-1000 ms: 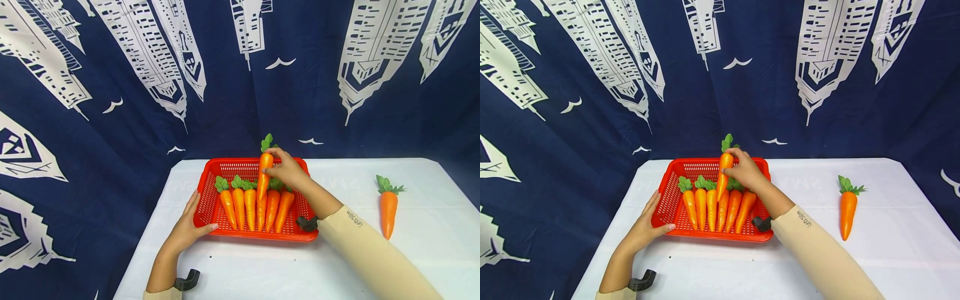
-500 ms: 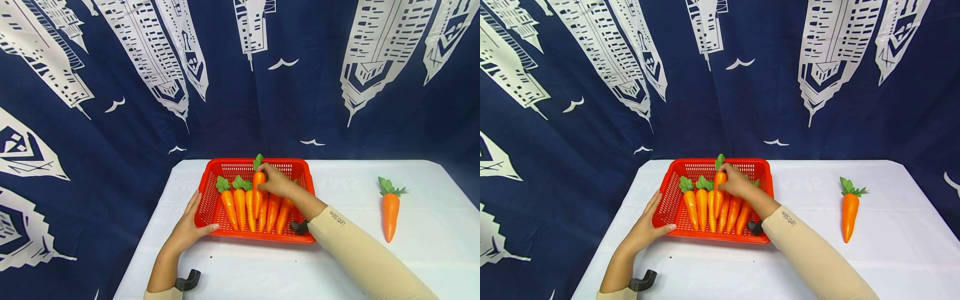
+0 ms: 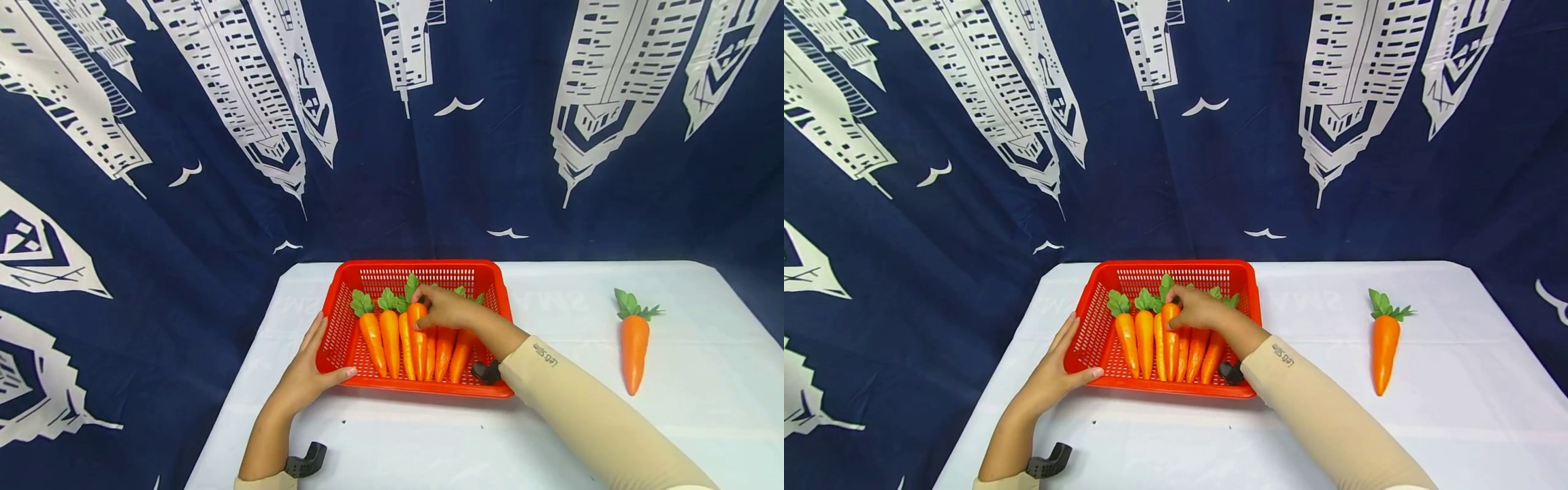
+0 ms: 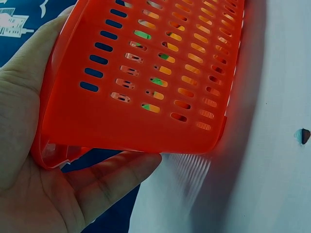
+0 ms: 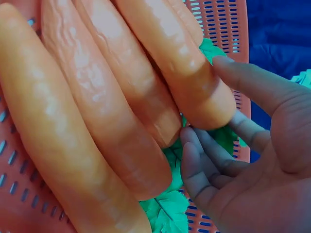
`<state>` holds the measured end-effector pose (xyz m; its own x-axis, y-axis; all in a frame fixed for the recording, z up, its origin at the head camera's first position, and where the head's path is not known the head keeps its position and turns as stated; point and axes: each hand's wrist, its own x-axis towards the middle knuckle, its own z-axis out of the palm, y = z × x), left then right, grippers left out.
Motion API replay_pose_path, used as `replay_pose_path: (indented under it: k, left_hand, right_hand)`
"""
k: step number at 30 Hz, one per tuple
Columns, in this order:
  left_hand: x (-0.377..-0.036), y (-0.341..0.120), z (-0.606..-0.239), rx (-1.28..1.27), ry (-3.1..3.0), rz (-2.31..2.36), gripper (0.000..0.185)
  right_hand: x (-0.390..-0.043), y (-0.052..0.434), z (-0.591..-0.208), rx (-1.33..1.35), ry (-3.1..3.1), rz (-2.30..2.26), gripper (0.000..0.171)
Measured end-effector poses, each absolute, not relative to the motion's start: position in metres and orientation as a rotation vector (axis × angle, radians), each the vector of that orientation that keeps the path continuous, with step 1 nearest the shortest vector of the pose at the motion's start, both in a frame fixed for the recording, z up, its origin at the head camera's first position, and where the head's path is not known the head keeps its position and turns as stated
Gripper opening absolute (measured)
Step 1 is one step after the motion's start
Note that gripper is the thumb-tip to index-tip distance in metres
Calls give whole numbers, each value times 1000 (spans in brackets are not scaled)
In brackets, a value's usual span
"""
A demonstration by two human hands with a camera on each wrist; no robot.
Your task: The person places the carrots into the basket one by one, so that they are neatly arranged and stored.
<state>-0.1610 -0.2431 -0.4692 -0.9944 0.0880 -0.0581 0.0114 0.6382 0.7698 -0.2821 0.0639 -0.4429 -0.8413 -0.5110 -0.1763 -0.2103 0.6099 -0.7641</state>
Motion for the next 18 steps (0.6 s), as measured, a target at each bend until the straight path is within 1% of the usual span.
replay_pose_path:
  k: [3, 9, 12, 18]
  left_hand:
    - [-160, -243, -469, 77, 2758, 1301, 115]
    - [-159, -243, -469, 69, 2749, 1295, 116]
    - [-159, -243, -469, 72, 2750, 1297, 115]
    - [-160, -243, -469, 80, 2755, 1298, 115]
  right_hand:
    - [-281, 65, -443, -581, 2421, -1107, 43]
    - [-282, 71, -440, -589, 2417, -1172, 51]
    - [-283, 74, -438, -588, 2457, -1193, 51]
    - [-281, 84, -420, -562, 2429, -1297, 55]
